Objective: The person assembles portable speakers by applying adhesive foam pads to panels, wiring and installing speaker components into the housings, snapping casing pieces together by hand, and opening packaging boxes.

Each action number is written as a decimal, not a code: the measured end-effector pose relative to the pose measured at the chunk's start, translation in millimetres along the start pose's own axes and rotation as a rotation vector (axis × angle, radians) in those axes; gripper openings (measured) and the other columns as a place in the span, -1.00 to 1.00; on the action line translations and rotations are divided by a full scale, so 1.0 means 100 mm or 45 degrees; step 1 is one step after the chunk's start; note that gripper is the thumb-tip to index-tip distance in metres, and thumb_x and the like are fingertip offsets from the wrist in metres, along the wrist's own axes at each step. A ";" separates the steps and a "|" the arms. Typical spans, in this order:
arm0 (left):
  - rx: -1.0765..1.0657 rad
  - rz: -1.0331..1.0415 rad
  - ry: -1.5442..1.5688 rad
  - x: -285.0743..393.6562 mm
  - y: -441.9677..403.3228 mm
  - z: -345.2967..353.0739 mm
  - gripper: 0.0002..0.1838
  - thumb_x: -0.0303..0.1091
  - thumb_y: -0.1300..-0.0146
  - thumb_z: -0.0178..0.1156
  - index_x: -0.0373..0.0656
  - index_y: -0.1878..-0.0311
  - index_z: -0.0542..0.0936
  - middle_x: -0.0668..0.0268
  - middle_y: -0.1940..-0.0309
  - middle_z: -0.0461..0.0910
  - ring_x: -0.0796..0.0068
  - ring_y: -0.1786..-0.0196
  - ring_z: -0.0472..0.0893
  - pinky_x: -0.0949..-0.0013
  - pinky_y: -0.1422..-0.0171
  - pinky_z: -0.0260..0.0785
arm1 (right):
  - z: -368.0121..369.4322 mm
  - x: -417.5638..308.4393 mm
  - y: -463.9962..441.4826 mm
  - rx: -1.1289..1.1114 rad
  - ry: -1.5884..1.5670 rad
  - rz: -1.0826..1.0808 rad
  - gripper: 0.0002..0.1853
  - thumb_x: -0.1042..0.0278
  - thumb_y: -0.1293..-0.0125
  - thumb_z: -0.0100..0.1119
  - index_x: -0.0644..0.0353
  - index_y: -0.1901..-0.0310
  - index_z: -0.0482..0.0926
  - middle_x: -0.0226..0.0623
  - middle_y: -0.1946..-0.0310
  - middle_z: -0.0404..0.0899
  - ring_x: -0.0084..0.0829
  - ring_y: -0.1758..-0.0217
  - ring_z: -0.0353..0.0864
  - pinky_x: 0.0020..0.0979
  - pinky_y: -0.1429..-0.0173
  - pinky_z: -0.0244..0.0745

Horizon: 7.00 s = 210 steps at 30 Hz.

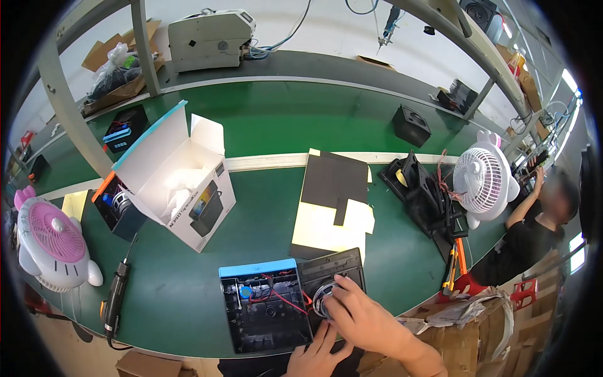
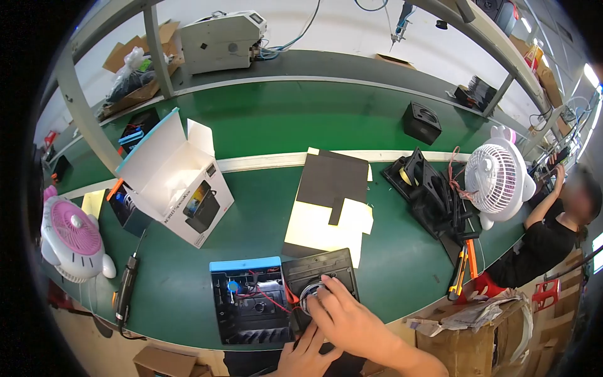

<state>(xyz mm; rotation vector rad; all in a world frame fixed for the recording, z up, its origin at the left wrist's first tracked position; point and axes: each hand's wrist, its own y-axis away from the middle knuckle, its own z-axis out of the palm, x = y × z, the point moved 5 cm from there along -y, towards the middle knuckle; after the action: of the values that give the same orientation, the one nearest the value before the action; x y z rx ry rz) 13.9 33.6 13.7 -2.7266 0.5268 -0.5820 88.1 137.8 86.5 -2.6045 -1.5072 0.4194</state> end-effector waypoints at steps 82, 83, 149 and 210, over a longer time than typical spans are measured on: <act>-0.066 -0.022 0.109 0.06 -0.02 0.00 -0.46 -0.21 -0.19 0.23 0.09 -0.30 0.63 0.12 -0.30 0.54 0.16 -0.39 0.49 0.11 0.09 0.40 | -0.09 0.98 -0.42 -0.026 -0.429 0.823 -0.66 0.31 -0.17 0.47 0.29 0.08 0.63 -0.17 0.16 0.58 -0.02 -0.01 0.62 -0.13 0.00 0.58; -0.062 -0.027 0.098 0.08 -0.02 0.00 -0.45 -0.21 -0.19 0.22 0.08 -0.31 0.62 0.10 -0.31 0.53 0.15 -0.40 0.49 0.09 0.09 0.39 | -0.02 1.00 -0.45 -0.018 -0.293 0.781 -0.67 0.32 -0.16 0.47 0.31 0.12 0.64 -0.16 0.17 0.59 -0.03 0.00 0.63 -0.14 0.01 0.58; -0.465 -0.496 -0.279 -1.63 -1.01 -1.22 -0.63 -0.06 -0.43 0.18 -0.24 0.18 0.66 -0.06 0.35 0.71 -0.23 0.22 0.68 -0.10 0.09 0.54 | -0.05 -0.42 -0.45 0.705 -0.264 0.458 -0.79 0.36 -0.15 0.44 0.21 0.23 0.63 -0.20 0.20 0.59 -0.09 0.00 0.58 -0.11 -0.10 0.48; -0.080 0.355 0.141 -1.23 -0.65 -1.20 -0.84 -0.49 -0.09 0.35 -0.09 0.25 0.63 0.35 0.11 0.69 0.27 0.14 0.70 0.24 0.17 0.61 | -0.76 -0.39 0.08 0.840 -0.245 0.297 -0.73 0.75 0.04 0.38 0.25 0.27 0.62 -0.20 0.26 0.64 -0.11 0.18 0.70 -0.23 0.11 0.63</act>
<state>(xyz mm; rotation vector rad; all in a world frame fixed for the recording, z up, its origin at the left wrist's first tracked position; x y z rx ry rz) -124.7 116.4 101.7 -2.6229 0.9490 -0.6531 98.8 103.7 165.0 -2.2387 -0.8814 1.0147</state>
